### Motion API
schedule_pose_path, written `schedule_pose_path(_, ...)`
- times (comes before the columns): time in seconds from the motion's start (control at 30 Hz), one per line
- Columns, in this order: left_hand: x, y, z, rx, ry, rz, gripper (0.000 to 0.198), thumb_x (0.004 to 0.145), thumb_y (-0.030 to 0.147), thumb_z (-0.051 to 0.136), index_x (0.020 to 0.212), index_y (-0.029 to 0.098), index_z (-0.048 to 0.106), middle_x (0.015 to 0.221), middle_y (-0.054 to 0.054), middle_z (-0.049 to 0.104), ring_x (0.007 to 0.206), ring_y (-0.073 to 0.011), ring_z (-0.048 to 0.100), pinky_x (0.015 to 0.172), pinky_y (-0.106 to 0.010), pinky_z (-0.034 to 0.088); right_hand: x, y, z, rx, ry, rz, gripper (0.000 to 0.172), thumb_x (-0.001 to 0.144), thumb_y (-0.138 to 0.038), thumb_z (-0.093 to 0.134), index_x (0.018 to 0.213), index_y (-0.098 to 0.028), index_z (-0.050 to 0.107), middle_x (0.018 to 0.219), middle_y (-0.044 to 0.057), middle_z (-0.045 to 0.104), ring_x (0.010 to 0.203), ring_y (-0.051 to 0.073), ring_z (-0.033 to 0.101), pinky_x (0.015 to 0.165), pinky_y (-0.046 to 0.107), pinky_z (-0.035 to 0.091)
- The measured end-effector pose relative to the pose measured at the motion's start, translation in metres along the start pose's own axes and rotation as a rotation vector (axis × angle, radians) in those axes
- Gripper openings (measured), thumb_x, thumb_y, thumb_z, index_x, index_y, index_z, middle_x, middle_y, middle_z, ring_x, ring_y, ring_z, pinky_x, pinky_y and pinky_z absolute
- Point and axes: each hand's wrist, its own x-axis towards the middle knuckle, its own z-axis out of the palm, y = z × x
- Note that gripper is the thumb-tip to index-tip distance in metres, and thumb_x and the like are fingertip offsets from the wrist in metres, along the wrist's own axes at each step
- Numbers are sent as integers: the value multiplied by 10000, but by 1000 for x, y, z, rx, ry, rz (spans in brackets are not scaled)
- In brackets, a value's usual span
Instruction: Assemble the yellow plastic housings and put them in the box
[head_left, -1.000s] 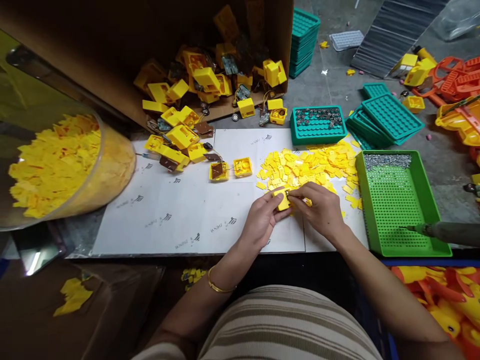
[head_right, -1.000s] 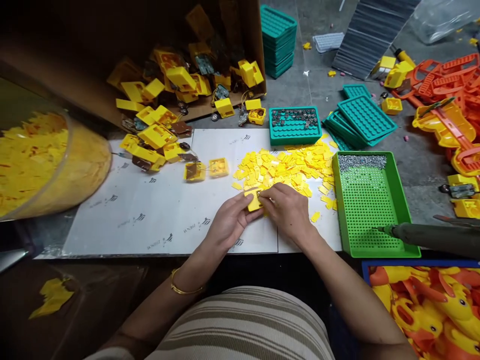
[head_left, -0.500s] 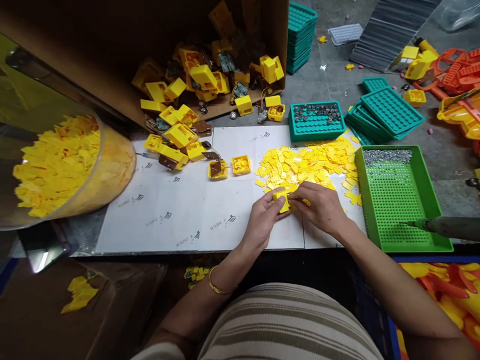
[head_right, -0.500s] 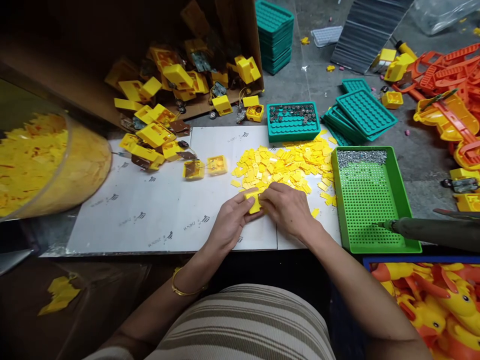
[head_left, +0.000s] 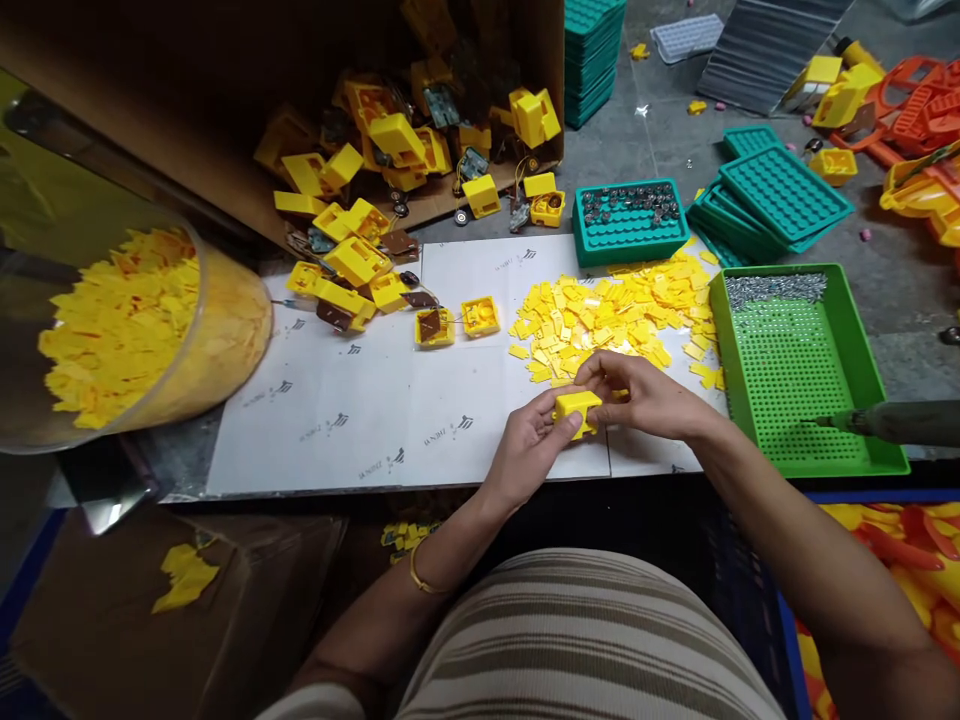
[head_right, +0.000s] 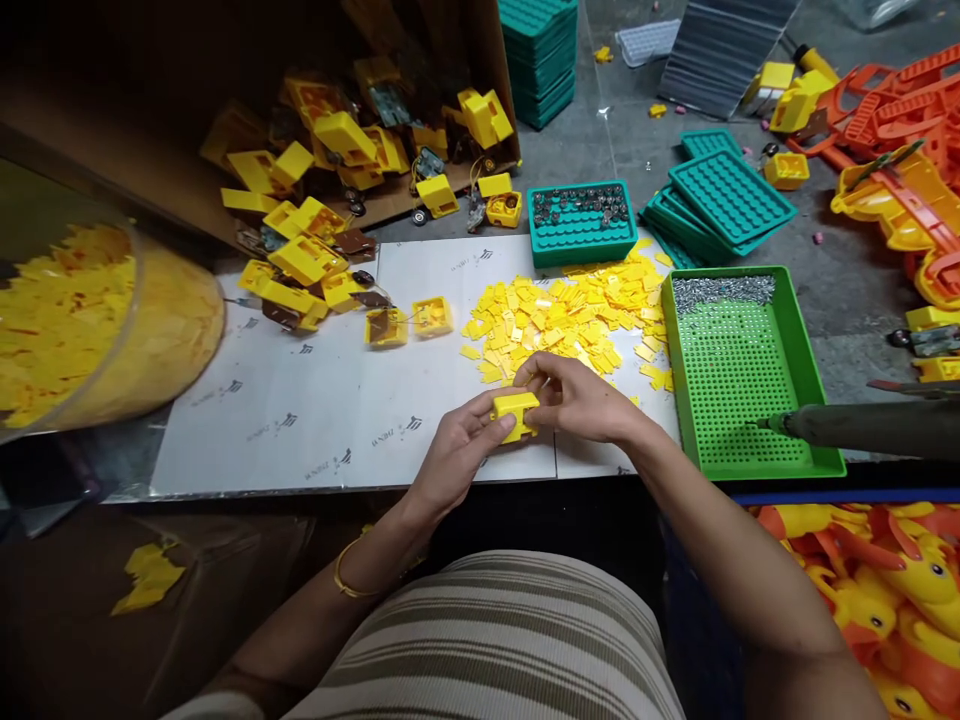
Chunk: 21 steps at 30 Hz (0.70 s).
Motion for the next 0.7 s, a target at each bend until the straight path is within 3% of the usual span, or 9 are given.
schedule_pose_path(0.2, 3, 3, 8, -456, 101, -114, 285, 831, 249, 608, 1085, 127, 650, 1139, -114, 672, 1030, -241, 640, 954, -445, 493, -5, 8, 16, 132, 242, -55, 291, 783, -366, 655, 999, -172, 646, 932, 46, 660, 732, 137, 614, 646, 283, 538)
schedule_pose_path(0.3, 3, 5, 11, -626, 163, -139, 256, 865, 196, 549, 1090, 107, 634, 1139, -116, 670, 1033, -219, 636, 993, -420, 461, -11, 13, 25, 252, 361, -49, 343, 759, -409, 688, 1009, -178, 646, 953, 50, 660, 775, 144, 631, 643, 272, 555)
schedule_pose_path(0.5, 2, 1, 16, -684, 198, -50, 231, 884, 172, 514, 1058, 98, 646, 1063, -101, 690, 937, -172, 643, 891, -315, 490, -18, 18, 43, 443, 425, 7, 419, 614, -377, 808, 945, -175, 650, 804, 14, 680, 666, 113, 641, 613, 236, 548)
schedule_pose_path(0.7, 0, -11, 17, -639, 178, 55, 236, 867, 221, 567, 1071, 137, 652, 1075, -81, 682, 979, -172, 620, 876, -299, 478, -15, 25, 51, 535, 385, 94, 415, 615, -444, 795, 909, -170, 688, 832, 47, 719, 697, 142, 664, 567, 224, 537)
